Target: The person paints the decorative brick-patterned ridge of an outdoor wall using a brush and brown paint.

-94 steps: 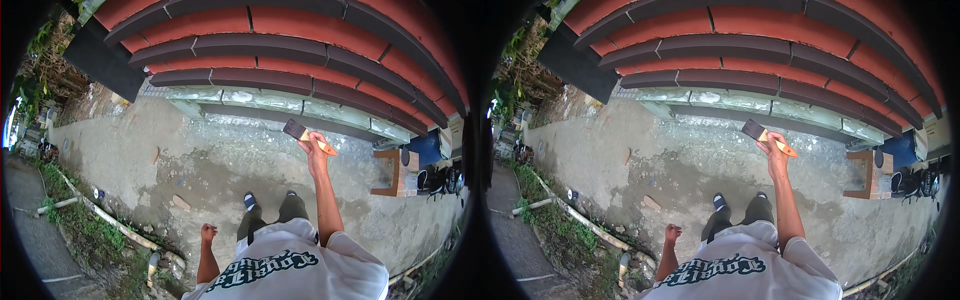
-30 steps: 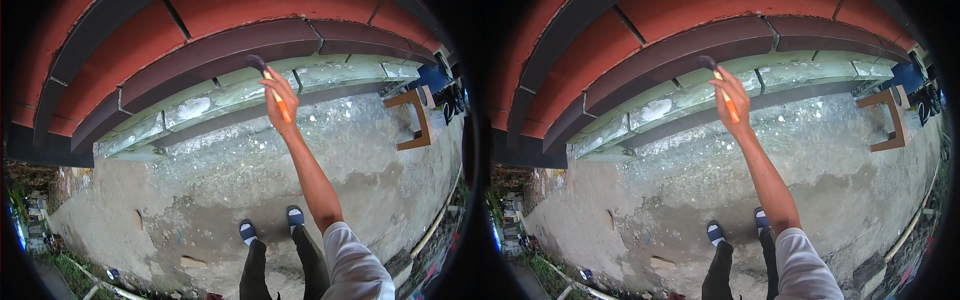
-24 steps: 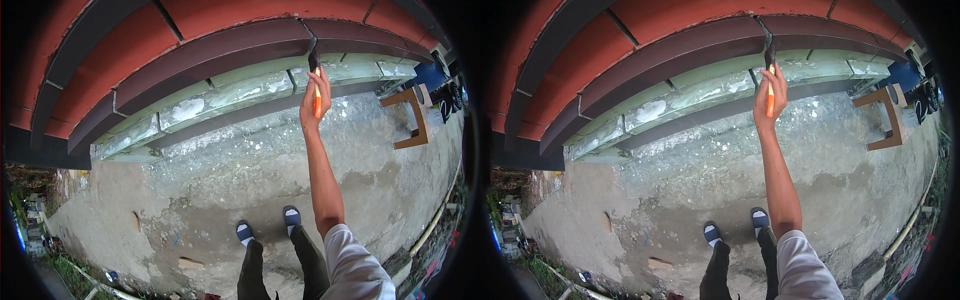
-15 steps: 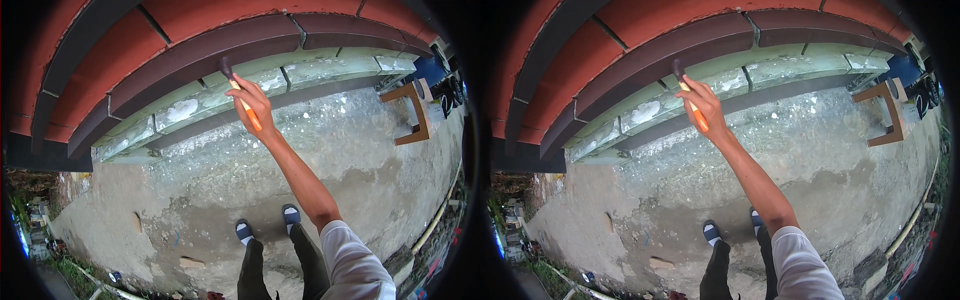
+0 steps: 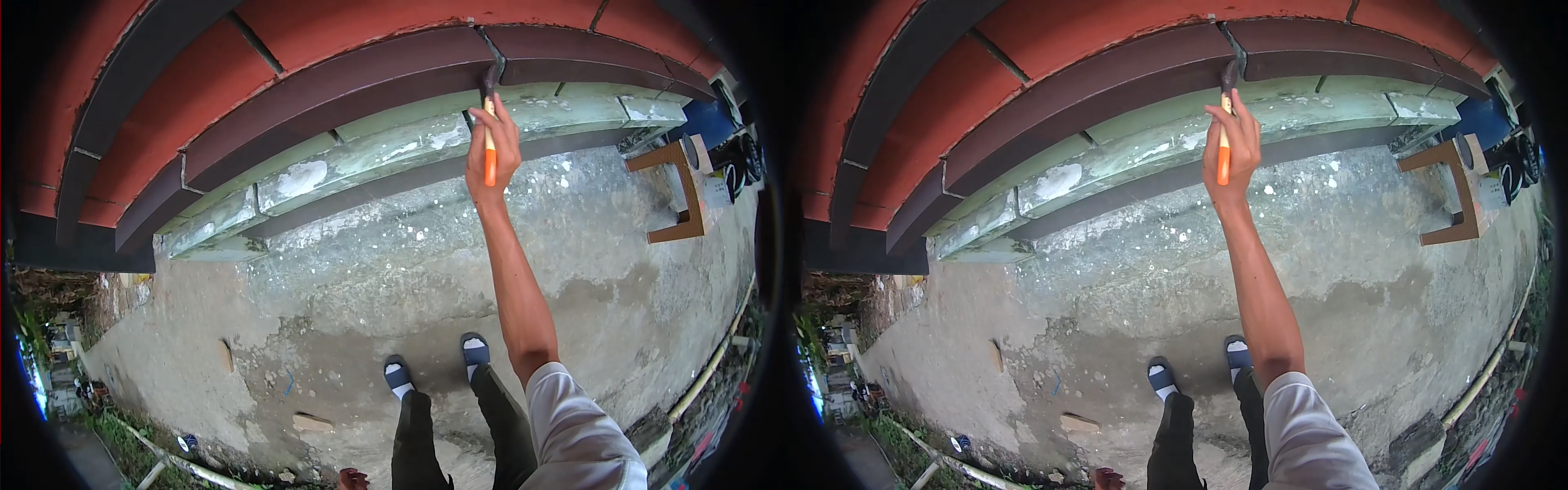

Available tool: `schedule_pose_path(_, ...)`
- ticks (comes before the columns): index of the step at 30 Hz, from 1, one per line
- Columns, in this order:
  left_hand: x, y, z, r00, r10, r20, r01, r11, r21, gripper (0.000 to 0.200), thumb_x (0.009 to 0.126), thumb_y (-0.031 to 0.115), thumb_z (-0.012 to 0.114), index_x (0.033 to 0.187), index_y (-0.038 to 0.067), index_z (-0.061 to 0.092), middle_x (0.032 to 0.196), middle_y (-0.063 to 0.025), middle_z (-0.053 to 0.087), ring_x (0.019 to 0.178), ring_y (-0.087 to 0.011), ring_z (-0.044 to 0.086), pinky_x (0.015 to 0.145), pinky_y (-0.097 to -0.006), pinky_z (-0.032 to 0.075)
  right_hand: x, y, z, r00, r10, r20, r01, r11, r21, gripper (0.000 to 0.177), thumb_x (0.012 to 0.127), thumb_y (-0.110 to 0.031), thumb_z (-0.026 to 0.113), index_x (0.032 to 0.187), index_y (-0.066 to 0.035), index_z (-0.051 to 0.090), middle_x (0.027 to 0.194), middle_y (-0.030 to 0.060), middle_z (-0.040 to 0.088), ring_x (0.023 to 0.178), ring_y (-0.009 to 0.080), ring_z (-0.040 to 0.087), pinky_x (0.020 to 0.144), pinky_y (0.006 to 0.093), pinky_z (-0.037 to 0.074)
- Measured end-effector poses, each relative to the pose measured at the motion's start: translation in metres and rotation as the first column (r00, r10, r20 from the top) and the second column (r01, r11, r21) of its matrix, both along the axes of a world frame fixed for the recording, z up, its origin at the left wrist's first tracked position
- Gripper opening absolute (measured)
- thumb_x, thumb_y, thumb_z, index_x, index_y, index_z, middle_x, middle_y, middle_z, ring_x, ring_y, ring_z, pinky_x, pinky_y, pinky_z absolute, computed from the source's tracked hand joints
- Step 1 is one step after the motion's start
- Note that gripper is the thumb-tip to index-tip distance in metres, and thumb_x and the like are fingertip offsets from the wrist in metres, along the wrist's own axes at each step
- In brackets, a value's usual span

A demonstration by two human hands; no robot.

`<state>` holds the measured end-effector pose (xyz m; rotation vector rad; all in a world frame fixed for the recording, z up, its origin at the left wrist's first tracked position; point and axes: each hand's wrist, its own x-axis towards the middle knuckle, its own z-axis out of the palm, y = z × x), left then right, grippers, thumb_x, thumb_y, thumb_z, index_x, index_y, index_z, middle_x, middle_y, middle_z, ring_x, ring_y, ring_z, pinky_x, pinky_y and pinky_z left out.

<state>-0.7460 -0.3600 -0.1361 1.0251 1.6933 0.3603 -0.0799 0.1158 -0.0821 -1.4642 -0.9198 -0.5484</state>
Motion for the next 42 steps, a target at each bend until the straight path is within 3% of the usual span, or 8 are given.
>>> schedule_pose_path(7,0.018,0.017,0.011,0.998,-0.022,-0.061,0.023,1.0,0.015,0.039,0.101,0.033,0.057,0.126,0.005,0.051,0.098,-0.0098,0.065,0.081,-0.0174,0.061,0.069,-0.0316,0.054,-0.081,0.021,0.019,0.806,0.592,-0.012,-0.592,0.806,-0.013,0.023,0.081,0.007,0.068,0.1,-0.005,0.073,0.128,0.0191,0.064,0.107,0.0342,0.066,0.088,0.0393,0.054)
schedule_pose_path(10,0.026,0.029,0.01,0.998,-0.065,-0.026,0.066,0.997,0.045,0.039,0.1,0.035,0.058,0.124,0.005,0.052,0.095,-0.0092,0.065,0.08,-0.0176,0.063,0.067,-0.0314,0.055,-0.064,0.019,0.025,0.81,0.583,-0.06,-0.585,0.811,-0.018,0.023,0.082,0.006,0.068,0.101,-0.006,0.074,0.128,0.0185,0.065,0.109,0.0328,0.066,0.09,0.0387,0.053)
schedule_pose_path(16,0.014,0.031,0.002,0.996,-0.089,-0.004,0.089,0.993,0.071,0.039,0.101,0.037,0.056,0.122,0.004,0.052,0.092,-0.009,0.065,0.073,-0.018,0.063,0.063,-0.0301,0.055,0.027,-0.019,0.028,0.994,0.105,-0.038,-0.104,0.994,0.024,0.02,0.089,0.003,0.063,0.103,-0.004,0.074,0.127,0.0188,0.066,0.111,0.0303,0.067,0.09,0.0389,0.053)
schedule_pose_path(20,0.0,0.034,0.008,0.99,-0.075,-0.124,0.081,0.996,0.046,0.031,0.101,0.028,0.054,0.121,0.004,0.052,0.089,-0.0083,0.065,0.071,-0.0166,0.063,0.062,-0.0298,0.054,0.011,-0.011,0.029,0.999,0.041,-0.011,-0.041,0.999,-0.009,0.019,0.088,0.004,0.063,0.101,-0.005,0.074,0.127,0.0193,0.066,0.109,0.0312,0.067,0.088,0.0397,0.053)
schedule_pose_path(30,-0.054,0.023,0.002,0.96,0.281,0.002,-0.281,0.959,0.022,0.02,0.099,0.013,0.057,0.117,0.005,0.057,0.093,-0.0056,0.064,0.078,-0.014,0.06,0.065,-0.0286,0.051,-0.235,0.09,0.034,0.838,0.545,0.0,-0.545,0.838,0.008,0.021,0.082,0.005,0.068,0.099,-0.006,0.074,0.125,0.0194,0.066,0.103,0.0325,0.067,0.087,0.0401,0.054)
schedule_pose_path(32,-0.061,0.021,0.006,0.969,0.239,-0.056,-0.237,0.971,0.033,0.019,0.1,0.012,0.055,0.117,0.006,0.057,0.095,-0.0052,0.064,0.082,-0.0141,0.059,0.066,-0.0287,0.051,-0.261,0.099,0.039,0.788,0.615,-0.027,-0.615,0.788,0.008,0.021,0.084,0.004,0.068,0.1,-0.006,0.074,0.126,0.0176,0.067,0.106,0.0306,0.067,0.09,0.0379,0.053)
schedule_pose_path(35,-0.075,0.026,0.011,0.973,0.196,-0.122,-0.193,0.98,0.039,0.02,0.101,0.015,0.056,0.118,0.006,0.057,0.096,-0.005,0.064,0.083,-0.015,0.059,0.067,-0.0293,0.052,-0.254,0.097,0.038,0.793,0.609,-0.011,-0.609,0.793,-0.004,0.02,0.082,0.003,0.07,0.099,-0.006,0.074,0.124,0.0194,0.067,0.102,0.0324,0.067,0.087,0.0389,0.054)
schedule_pose_path(42,-0.093,0.041,0.032,0.985,0.152,-0.081,-0.146,0.986,0.076,0.029,0.101,0.026,0.057,0.119,0.005,0.057,0.097,-0.0071,0.065,0.084,-0.0173,0.061,0.07,-0.0326,0.053,-0.169,0.055,0.04,1.0,0.024,-0.01,-0.024,0.999,-0.049,0.018,0.09,0.001,0.063,0.102,-0.007,0.074,0.127,0.0167,0.067,0.11,0.0314,0.064,0.09,0.0398,0.05)
